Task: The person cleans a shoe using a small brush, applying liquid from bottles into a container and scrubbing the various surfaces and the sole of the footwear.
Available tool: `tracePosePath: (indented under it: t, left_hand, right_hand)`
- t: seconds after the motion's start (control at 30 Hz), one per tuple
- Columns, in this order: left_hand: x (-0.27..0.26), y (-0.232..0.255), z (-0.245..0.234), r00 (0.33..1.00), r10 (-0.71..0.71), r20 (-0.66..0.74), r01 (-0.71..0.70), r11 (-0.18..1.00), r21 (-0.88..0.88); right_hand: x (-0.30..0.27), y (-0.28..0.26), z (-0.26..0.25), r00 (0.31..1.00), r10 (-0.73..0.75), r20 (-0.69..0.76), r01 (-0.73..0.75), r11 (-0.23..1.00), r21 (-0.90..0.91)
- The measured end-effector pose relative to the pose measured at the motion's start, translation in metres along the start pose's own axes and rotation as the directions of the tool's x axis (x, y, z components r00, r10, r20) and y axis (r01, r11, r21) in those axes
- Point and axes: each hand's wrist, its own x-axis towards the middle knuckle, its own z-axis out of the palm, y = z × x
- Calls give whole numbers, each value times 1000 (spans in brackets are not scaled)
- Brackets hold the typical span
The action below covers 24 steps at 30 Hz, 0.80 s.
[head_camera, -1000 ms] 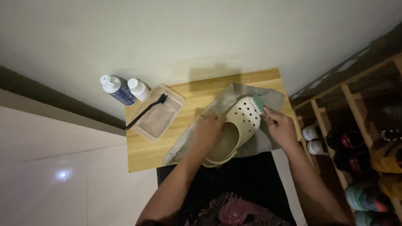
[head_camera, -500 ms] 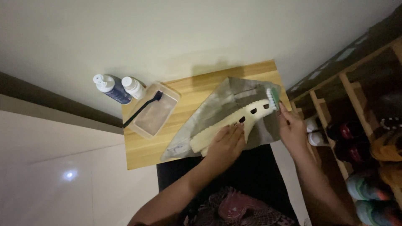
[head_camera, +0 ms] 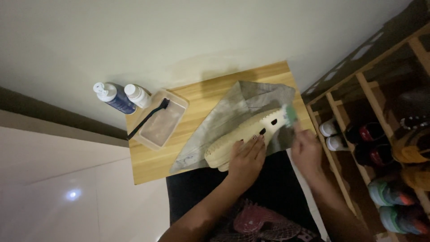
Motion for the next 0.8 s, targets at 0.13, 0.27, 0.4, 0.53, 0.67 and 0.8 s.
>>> tracePosePath:
  t: [0.13,0.27,0.4,0.53,0.67,0.8]
  left_hand:
    - [8,-3,-8,999,-25,46,23,999,34]
    - [4,-12,2,998,-55,38,56,998,-24]
    - [3,-10,-2,995,-64,76,66,997,-33]
    - [7,-7,-7,993,-80,91,85,994,-63]
    - [-2,-4,6,995,-80,60,84,994,-66]
    - [-1,-8,3,995,-78,54,80,996,-34]
  right_hand:
    - [12,-33,-15,997,-71,0,71,997,-17]
    - [-8,24,17,999,-28,35,26,999,46]
    - [7,6,6,999,9,46,-11,999,48]
    - [19,-31,-11,996,-10,90,9,1000,5]
    - [13,-30,-5,991,-115,67,124,980,-155]
    - [13,12,-1,978,-209,12,199,912,-359]
